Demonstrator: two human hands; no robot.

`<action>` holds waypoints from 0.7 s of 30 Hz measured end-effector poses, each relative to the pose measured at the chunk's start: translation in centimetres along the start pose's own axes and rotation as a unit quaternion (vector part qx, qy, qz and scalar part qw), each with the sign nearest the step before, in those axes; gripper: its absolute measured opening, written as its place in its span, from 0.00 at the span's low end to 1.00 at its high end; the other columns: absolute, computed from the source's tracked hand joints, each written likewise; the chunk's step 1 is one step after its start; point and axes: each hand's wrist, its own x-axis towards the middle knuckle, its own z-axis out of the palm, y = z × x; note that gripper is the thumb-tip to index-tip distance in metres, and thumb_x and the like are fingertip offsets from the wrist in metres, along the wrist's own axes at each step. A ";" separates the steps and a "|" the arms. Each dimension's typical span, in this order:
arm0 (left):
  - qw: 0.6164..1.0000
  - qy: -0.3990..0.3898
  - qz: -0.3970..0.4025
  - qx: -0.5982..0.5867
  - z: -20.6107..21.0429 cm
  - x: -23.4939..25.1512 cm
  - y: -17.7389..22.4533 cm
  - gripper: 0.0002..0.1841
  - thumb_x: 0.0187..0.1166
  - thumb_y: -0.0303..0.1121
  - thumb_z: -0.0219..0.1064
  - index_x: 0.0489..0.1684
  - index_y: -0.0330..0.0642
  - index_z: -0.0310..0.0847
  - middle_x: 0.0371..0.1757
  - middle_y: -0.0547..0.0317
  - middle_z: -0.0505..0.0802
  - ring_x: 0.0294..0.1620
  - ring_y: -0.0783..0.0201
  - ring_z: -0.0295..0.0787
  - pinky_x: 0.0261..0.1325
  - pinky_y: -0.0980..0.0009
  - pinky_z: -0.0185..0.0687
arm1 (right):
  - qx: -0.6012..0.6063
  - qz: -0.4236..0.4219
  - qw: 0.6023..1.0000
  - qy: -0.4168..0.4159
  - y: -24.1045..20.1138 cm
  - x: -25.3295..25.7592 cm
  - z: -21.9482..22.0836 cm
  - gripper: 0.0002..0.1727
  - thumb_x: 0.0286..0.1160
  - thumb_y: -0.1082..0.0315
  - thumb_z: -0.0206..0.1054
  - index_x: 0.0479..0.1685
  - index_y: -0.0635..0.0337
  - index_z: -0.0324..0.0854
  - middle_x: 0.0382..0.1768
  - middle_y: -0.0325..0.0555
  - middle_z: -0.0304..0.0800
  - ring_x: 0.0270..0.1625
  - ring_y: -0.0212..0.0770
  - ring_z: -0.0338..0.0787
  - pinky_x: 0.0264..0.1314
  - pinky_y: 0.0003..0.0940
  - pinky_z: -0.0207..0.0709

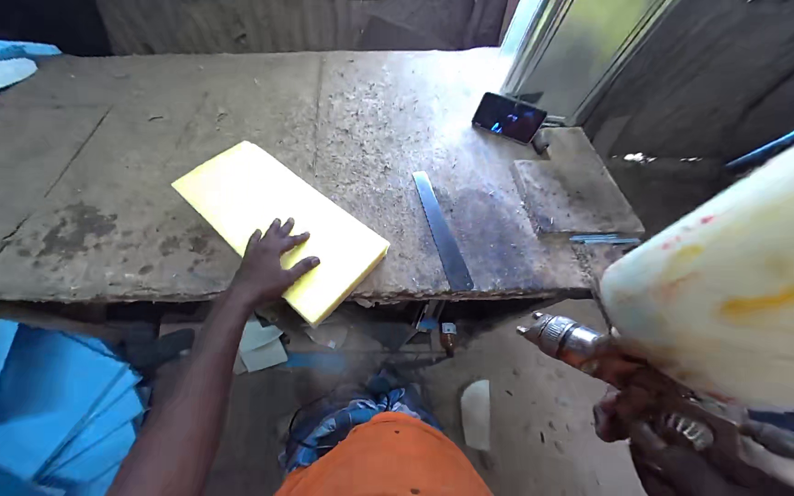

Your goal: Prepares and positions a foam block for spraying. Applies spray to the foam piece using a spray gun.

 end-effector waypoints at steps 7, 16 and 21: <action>0.980 0.187 0.048 -0.039 1.1 -1.1 -2.9 0.27 0.81 0.61 0.61 0.62 0.53 0.92 0.78 0.59 0.85 0.86 0.56 0.72 0.92 0.44 0.54 | -0.057 0.017 0.998 0.012 -3.5 2.7 2.2 0.12 0.85 0.62 0.64 0.62 0.50 0.80 0.45 0.32 0.91 0.24 0.25 0.81 0.22 0.25 0.77; 0.967 0.249 0.031 -0.039 -0.9 -1.2 -11.3 0.26 0.79 0.60 0.63 0.61 0.52 0.90 0.77 0.53 0.84 0.85 0.51 0.71 0.87 0.43 0.60 | -0.094 0.060 0.990 0.086 -9.5 6.2 7.7 0.08 0.79 0.69 0.65 0.52 0.55 0.83 0.33 0.27 0.89 0.19 0.21 0.78 0.21 0.20 0.75; 0.967 0.253 -0.001 -0.010 -0.5 -1.1 -10.9 0.34 0.78 0.65 0.58 0.71 0.49 0.84 0.78 0.56 0.84 0.86 0.53 0.70 0.87 0.43 0.60 | -0.087 0.041 0.993 0.064 -11.5 8.7 9.9 0.06 0.80 0.72 0.64 0.51 0.61 0.80 0.31 0.29 0.89 0.18 0.21 0.76 0.17 0.18 0.71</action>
